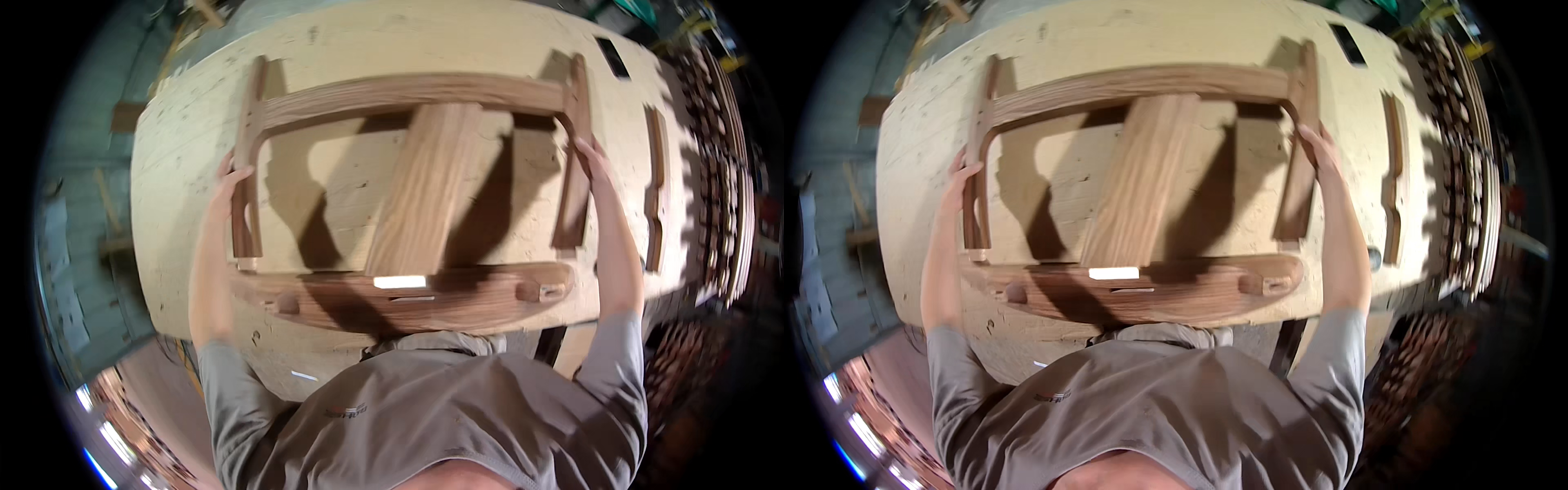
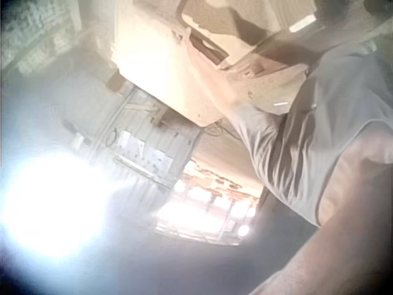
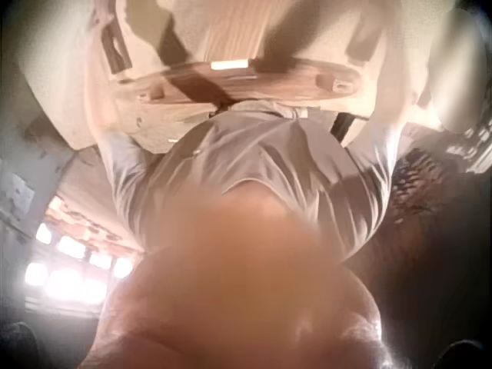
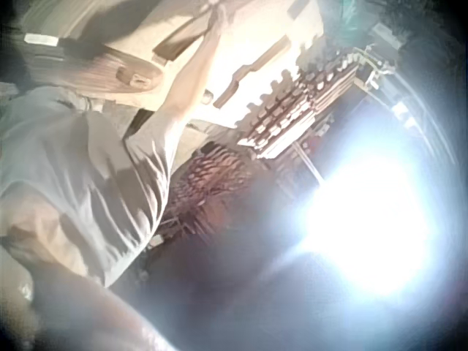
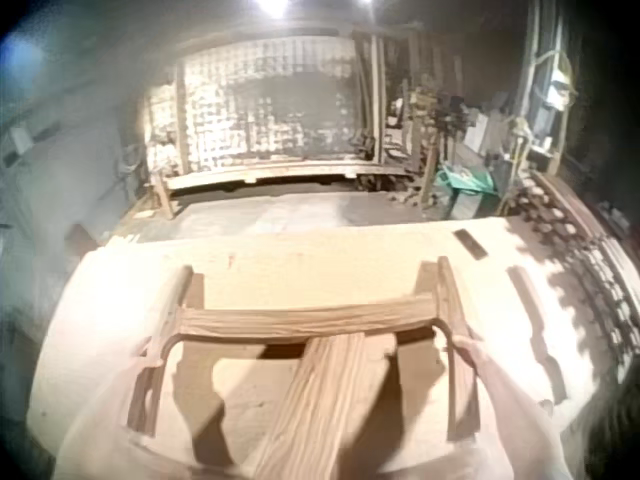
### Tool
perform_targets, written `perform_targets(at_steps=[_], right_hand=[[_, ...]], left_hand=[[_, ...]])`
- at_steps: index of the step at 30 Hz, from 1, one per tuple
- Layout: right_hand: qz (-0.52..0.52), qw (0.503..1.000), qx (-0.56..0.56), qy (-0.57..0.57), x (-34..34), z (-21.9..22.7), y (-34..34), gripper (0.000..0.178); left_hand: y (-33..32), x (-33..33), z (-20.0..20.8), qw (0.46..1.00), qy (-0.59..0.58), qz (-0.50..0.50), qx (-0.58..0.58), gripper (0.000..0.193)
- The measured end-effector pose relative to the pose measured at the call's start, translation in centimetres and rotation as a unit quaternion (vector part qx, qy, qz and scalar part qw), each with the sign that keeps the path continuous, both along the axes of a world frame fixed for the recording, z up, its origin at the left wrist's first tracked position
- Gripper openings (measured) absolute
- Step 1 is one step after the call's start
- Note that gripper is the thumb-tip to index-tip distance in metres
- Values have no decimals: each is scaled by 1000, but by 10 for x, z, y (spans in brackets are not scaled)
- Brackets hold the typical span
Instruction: The person assembles a wooden frame on a workbench, using a rubber mallet to fit pieces together. They walk across the workshop to select a wooden component from a stack and return to continue the assembly.
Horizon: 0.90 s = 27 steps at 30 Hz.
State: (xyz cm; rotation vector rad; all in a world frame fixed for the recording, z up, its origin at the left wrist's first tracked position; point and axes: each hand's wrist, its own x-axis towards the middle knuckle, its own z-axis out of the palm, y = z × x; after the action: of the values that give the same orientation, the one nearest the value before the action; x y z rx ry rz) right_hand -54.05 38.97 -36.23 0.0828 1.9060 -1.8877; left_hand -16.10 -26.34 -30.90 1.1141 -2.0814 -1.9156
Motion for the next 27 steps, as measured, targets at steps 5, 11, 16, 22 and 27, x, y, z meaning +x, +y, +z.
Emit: perform_targets(at_steps=[5, 11, 16, 22, 27], right_hand=[[22, 997, 73, 28, -19, 4, -50, 77], [78, 890, 419, 158, -30, 9, -36, 72], [206, 793, 557, 138, 109, 64, 27, 72], [304, 790, 533, 17, 241, 66, 72, 96], [108, 949, 293, -47, 257, 32, 103, 91]], left_hand=[[-15, -19, -14, 996, -47, -1, -77, 80], [-51, -19, -10, 969, -48, -13, -240, 59], [129, 18, 43, 988, -49, -83, -124, 32], [312, 51, 14, 843, -127, -450, -266, 61], [362, 27, -10, 779, -75, -508, -360, 75]])
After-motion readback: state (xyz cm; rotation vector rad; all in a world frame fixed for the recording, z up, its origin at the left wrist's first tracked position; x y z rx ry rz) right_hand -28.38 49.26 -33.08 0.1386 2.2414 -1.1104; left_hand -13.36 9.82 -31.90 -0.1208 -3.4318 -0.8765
